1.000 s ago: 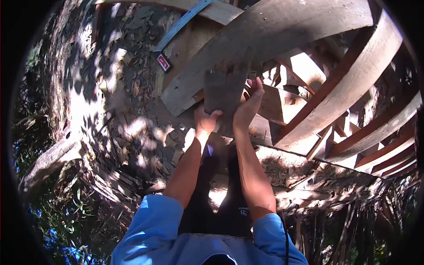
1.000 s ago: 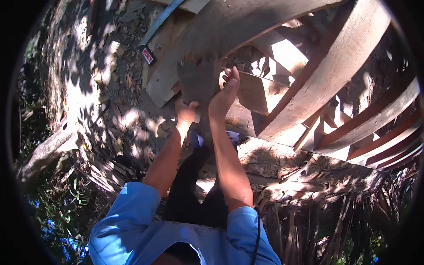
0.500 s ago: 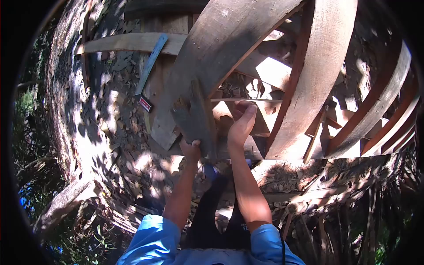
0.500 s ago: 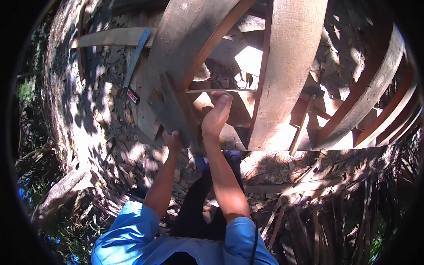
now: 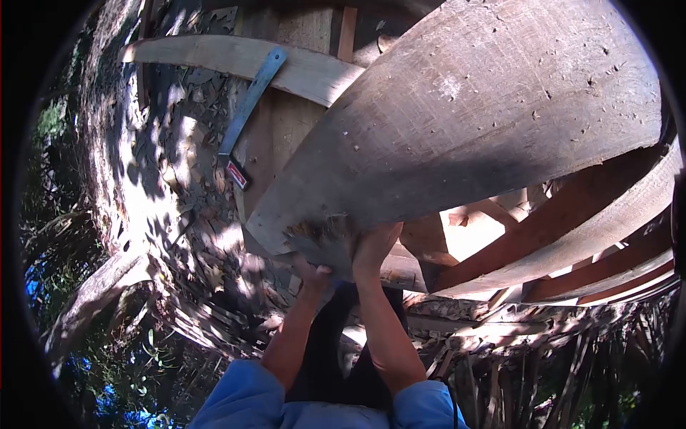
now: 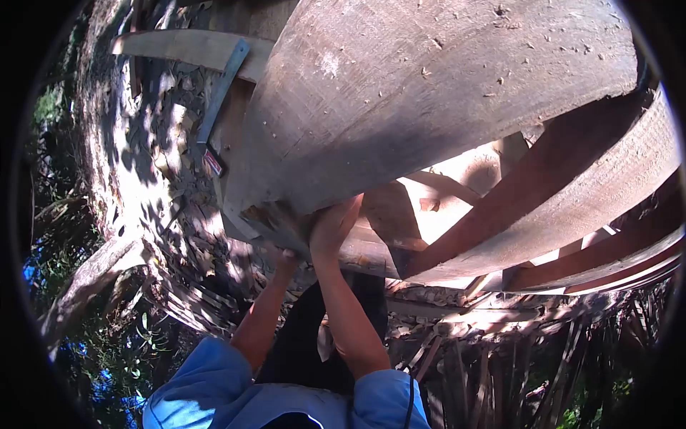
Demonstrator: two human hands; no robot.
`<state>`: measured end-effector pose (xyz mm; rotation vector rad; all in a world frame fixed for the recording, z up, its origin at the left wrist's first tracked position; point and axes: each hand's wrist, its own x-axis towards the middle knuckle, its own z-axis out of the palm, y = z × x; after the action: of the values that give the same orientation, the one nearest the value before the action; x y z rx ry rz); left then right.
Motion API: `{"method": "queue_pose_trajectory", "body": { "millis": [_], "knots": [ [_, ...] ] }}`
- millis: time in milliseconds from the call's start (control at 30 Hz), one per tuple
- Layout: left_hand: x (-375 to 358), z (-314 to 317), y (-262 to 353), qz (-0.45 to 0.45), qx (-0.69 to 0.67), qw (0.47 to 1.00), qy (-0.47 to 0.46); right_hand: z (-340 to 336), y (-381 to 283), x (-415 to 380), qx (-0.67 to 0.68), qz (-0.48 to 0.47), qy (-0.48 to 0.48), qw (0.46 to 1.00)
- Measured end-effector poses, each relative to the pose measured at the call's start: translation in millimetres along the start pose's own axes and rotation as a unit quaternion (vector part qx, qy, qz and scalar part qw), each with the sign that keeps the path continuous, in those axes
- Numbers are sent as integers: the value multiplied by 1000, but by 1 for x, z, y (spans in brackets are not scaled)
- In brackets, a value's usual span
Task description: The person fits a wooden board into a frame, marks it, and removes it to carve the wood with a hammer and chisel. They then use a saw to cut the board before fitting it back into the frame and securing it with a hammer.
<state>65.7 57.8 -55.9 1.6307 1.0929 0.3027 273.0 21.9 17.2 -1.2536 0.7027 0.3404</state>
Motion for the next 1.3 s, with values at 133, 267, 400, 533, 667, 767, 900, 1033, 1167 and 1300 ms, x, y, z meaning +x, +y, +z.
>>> {"method": "queue_pose_trajectory", "body": {
  "millis": [133,267,400,533,667,767,900,1033,1167,1300],
  "knots": [
    [-7,-3,-6,12,25,1000,4,-18,11,-5,-92,32,-1,995],
    [-9,0,-6,36,47,998,6,-28,24,-6,-146,-11,-30,989],
    [4,12,13,106,47,992,50,-22,3,-10,-124,7,-17,992],
    [13,17,31,120,70,988,61,-23,17,-3,-92,11,16,996],
    [9,3,36,-67,38,994,-82,-36,22,10,-170,-97,-12,981],
    [11,5,33,-32,45,995,-78,-51,23,30,-361,-240,-93,896],
    [21,5,56,60,107,991,-45,-34,1,44,-45,19,-104,993],
    [23,7,52,94,105,990,-9,-19,-8,50,-34,34,-95,994],
    [22,6,54,68,105,992,-26,-10,-13,46,-81,5,-121,989],
    [24,8,50,107,76,991,9,1,-13,41,-98,-27,-142,985]
  ]
}}
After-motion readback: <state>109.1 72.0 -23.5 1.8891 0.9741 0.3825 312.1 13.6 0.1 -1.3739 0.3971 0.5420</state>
